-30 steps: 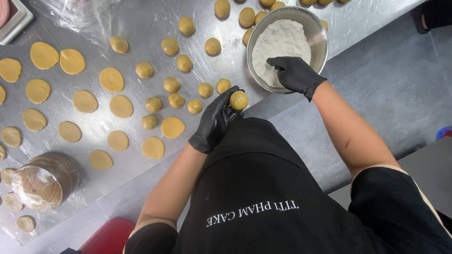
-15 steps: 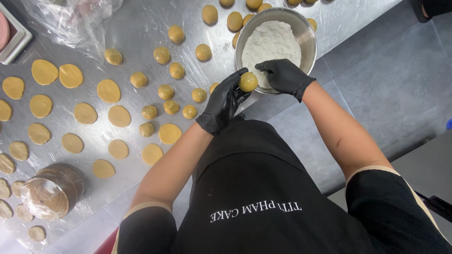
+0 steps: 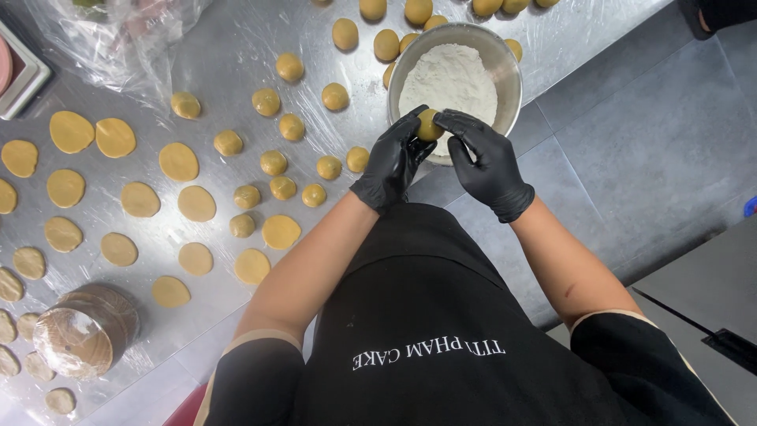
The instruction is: The recorder is coating small balls of dough in starch or flour and placing them on a tray.
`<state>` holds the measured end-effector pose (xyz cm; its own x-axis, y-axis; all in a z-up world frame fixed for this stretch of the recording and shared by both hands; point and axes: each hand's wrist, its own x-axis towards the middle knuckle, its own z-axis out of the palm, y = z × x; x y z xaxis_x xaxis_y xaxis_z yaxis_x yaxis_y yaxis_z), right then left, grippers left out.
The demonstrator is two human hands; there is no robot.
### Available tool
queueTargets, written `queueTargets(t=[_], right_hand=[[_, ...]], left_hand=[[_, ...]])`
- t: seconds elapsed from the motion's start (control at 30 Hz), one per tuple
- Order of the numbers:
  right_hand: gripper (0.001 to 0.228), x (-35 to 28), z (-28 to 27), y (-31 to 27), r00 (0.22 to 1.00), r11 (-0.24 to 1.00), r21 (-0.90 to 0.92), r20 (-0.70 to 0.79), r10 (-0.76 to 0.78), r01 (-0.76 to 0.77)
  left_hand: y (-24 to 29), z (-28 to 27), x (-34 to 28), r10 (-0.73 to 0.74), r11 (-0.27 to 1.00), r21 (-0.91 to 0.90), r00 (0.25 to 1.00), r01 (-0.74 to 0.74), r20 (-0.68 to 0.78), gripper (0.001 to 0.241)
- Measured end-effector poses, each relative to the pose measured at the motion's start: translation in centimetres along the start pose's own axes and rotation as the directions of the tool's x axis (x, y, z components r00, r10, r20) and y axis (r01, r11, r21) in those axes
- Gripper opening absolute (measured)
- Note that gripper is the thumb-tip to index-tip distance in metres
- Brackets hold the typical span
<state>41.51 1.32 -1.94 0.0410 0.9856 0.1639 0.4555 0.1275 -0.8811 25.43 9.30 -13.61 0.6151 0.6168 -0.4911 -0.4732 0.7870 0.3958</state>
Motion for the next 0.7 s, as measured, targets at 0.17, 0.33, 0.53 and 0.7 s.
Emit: queueTargets(t=[0.17, 0.33, 0.53, 0.7], right_hand=[[0.034, 0.1, -0.6, 0.7, 0.993, 0.989, -0.147, -0.114, -0.037, 0.020], [0.037, 0.3, -0.7, 1.3, 0.996, 0.998, -0.047, -0.079, 0.048, -0.051], [0.038, 0.4, -0.7, 1.1, 0.999, 0.996, -0.089, -0.026, -0.031, 0.028], [0.039, 0.4, -0.5, 1.1, 0.993, 0.980, -0.160, 0.008, -0.119, 0.119]], left_hand=[[0.4, 1.6, 0.3, -0.032, 0.999, -0.007, 0.999, 0.032, 0.003, 0.045], [0.9, 2.1, 0.4, -0.039, 0.998, 0.051, 0.999, 0.037, 0.037, 0.045], [1.5, 2.4, 0.2, -0.041, 0.994, 0.109, 0.995, 0.031, 0.093, 0.045], [0.8, 2.1, 0.4, -0.014, 0.997, 0.075, 0.993, 0.006, 0.113, 0.042]])
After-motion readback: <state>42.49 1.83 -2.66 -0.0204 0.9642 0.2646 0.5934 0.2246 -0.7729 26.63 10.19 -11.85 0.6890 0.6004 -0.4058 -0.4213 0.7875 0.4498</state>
